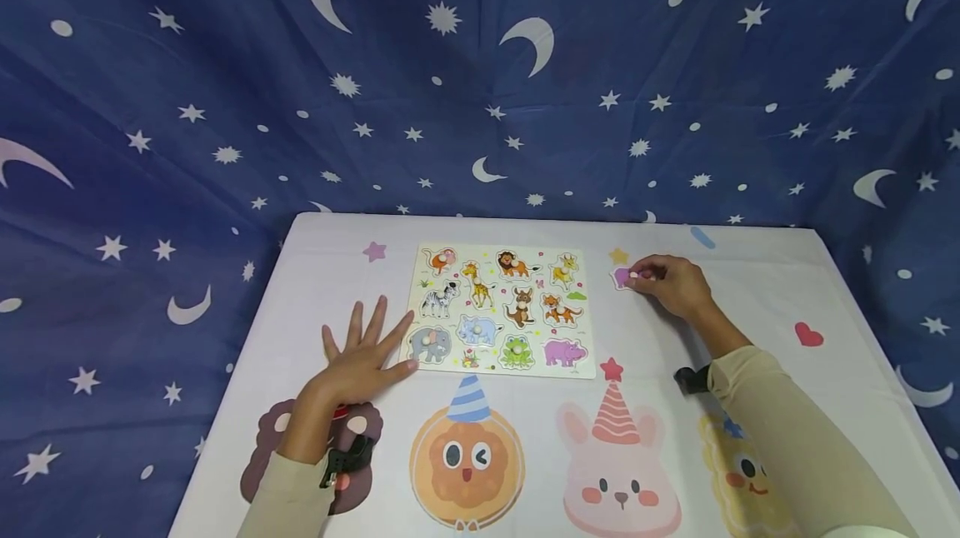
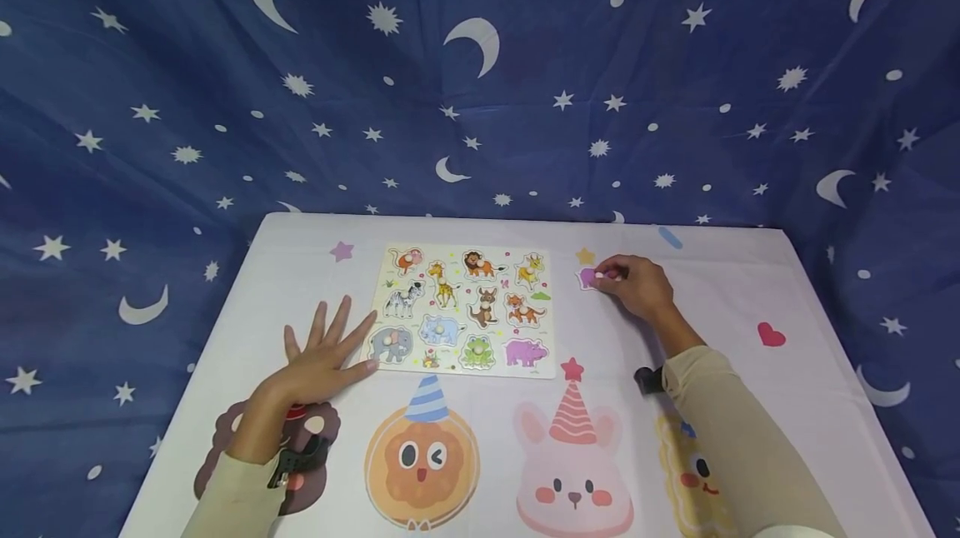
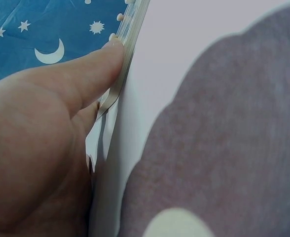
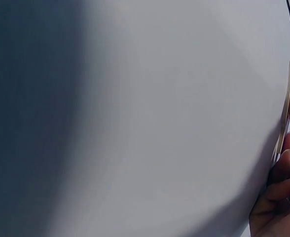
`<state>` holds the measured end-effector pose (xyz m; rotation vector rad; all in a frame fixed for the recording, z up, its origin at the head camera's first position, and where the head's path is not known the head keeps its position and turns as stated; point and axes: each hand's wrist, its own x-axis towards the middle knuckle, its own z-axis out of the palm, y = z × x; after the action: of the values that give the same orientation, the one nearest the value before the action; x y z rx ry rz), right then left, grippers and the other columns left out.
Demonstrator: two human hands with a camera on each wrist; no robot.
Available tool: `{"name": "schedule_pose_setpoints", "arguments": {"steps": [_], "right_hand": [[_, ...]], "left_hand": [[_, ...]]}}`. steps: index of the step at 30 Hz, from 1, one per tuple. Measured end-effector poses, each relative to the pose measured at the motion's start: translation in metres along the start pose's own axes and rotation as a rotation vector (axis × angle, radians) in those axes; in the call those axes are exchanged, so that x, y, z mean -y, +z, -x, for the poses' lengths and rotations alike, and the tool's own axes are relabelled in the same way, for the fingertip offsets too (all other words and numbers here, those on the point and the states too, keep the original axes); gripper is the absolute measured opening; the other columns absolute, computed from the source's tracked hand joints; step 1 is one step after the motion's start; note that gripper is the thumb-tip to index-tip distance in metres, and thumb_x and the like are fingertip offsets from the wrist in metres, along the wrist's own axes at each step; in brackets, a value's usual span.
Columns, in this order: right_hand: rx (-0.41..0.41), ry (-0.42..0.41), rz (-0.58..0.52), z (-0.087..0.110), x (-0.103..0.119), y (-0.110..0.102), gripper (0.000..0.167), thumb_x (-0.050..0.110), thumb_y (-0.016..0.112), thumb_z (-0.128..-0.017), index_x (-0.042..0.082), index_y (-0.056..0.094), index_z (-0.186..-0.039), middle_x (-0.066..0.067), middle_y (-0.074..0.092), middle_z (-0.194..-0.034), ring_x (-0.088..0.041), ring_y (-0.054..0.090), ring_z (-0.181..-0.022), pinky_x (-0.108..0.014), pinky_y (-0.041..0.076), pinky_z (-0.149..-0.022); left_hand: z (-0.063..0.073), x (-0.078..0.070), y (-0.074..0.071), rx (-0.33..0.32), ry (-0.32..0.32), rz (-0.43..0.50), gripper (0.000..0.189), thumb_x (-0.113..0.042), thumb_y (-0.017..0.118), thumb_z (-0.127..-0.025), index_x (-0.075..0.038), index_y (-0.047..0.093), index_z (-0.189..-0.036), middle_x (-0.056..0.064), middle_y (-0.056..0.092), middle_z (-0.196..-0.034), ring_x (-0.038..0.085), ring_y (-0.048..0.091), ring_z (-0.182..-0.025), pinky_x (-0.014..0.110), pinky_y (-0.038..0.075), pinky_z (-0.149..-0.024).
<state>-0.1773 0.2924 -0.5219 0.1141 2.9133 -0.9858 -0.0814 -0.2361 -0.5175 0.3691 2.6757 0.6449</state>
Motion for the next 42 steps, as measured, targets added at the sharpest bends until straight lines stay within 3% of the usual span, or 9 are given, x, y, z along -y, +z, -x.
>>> {"name": "schedule_pose_setpoints", "arguments": {"steps": [8, 17, 28, 42], "right_hand": [[0.011, 0.034, 0.000, 0.002, 0.005, -0.001, 0.021, 0.020, 0.078, -0.091, 0.010, 0.076, -0.109, -0.009, 0.065, -0.092, -0.026, 0.052, -0.091, -0.034, 0.038, -0.076], [0.003, -0.038, 0.039, 0.005, 0.006, -0.004, 0.021, 0.022, 0.083, -0.087, 0.006, 0.077, -0.100, -0.006, 0.067, -0.084, -0.021, 0.055, -0.081, -0.032, 0.042, -0.072], [0.091, -0.103, -0.008, 0.033, 0.035, 0.005, 0.020, 0.023, 0.085, -0.084, 0.009, 0.077, -0.096, -0.003, 0.065, -0.082, -0.019, 0.054, -0.076, -0.026, 0.043, -0.065], [0.177, -0.210, -0.066, 0.069, 0.069, 0.028, 0.018, 0.022, 0.090, -0.078, 0.016, 0.077, -0.088, 0.004, 0.060, -0.075, -0.015, 0.052, -0.072, -0.024, 0.042, -0.061]], "left_hand": [[-0.002, 0.006, 0.005, 0.002, -0.011, -0.002, 0.083, -0.072, 0.050, -0.093, -0.040, 0.018, -0.163, 0.007, -0.016, -0.173, 0.043, -0.028, -0.154, 0.077, -0.032, -0.102], [-0.002, 0.002, 0.004, 0.015, -0.025, -0.024, 0.083, -0.073, 0.050, -0.094, -0.040, 0.018, -0.163, 0.007, -0.016, -0.173, 0.042, -0.028, -0.154, 0.078, -0.030, -0.103], [0.001, -0.003, -0.004, 0.014, -0.024, -0.041, 0.082, -0.067, 0.055, -0.095, -0.034, 0.022, -0.163, 0.012, -0.011, -0.173, 0.048, -0.022, -0.154, 0.082, -0.023, -0.104], [0.001, -0.003, -0.003, 0.018, -0.026, -0.053, 0.082, -0.067, 0.054, -0.095, -0.035, 0.021, -0.163, 0.011, -0.012, -0.173, 0.047, -0.021, -0.155, 0.082, -0.023, -0.104]]}}
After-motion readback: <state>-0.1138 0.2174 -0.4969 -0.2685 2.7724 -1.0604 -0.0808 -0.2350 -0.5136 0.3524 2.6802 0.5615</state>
